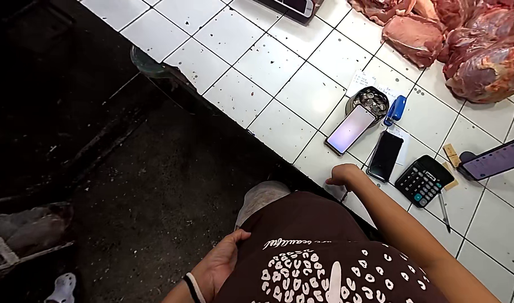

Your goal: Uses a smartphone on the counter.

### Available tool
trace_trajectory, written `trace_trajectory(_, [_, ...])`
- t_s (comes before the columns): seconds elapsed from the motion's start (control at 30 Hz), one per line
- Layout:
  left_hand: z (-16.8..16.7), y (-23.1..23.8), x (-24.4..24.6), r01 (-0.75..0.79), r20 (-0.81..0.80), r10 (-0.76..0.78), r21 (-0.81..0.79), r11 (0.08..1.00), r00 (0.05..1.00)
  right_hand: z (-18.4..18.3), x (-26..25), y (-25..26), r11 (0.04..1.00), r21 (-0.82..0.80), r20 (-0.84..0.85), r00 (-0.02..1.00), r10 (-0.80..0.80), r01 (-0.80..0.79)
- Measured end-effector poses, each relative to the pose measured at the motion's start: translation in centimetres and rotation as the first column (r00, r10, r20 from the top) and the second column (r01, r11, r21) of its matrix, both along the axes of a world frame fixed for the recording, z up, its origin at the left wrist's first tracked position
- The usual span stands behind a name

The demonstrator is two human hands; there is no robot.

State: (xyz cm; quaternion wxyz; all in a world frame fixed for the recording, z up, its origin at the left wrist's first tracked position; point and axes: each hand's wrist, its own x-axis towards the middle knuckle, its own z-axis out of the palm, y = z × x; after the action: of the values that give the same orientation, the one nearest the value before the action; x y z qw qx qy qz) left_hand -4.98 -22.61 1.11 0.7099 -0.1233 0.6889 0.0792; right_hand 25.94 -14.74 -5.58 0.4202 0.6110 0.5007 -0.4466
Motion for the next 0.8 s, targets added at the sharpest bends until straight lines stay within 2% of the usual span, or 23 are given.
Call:
trace_trajectory(0.17, [0.3, 3.0, 0.4, 0.090, 0.007, -0.090, -0.021, 0.996, 0.996, 0.1, 0.6, 0.3, 0.995, 0.002, -0.027, 0.995, -0.097, 0.097])
trace_trajectory(0.4, [0.5, 8.5, 0.7, 0.292, -0.008, -0.292, -0.005, 0.957, 0.957, 0.1, 1.0, 0.0, 0.958, -0.010, -0.036, 0.957, -0.287, 0.286])
trace_trajectory(0.53, [0.4, 11.8, 0.8, 0.394, -0.007, -0.394, 0.005, 0.919, 0.919, 0.2, 0.7, -0.6, 0.929, 0.056, 0.011, 0.930, -0.368, 0.367])
trace_trajectory(0.63, [0.3, 14.2, 0.5, 0.469, 0.008, -0.469, 0.021, 0.883, 0.883, 0.7, 0.6, -1.3, 0.831, 0.260, 0.028, 0.856, -0.515, 0.492])
trace_trajectory(0.73, [-0.1, 16.5, 0.4, 0.525, 0.004, -0.525, 0.013, 0.851, 0.851, 0.4, 0.8, -1.8, 0.650, 0.508, -0.086, 0.783, -0.616, 0.566])
trace_trajectory(0.8, [-0.3, 17.8, 0.5, 0.554, 0.011, -0.554, 0.002, 0.832, 0.832, 0.0, 0.5, -1.6, 0.558, 0.603, -0.123, 0.758, -0.640, 0.570])
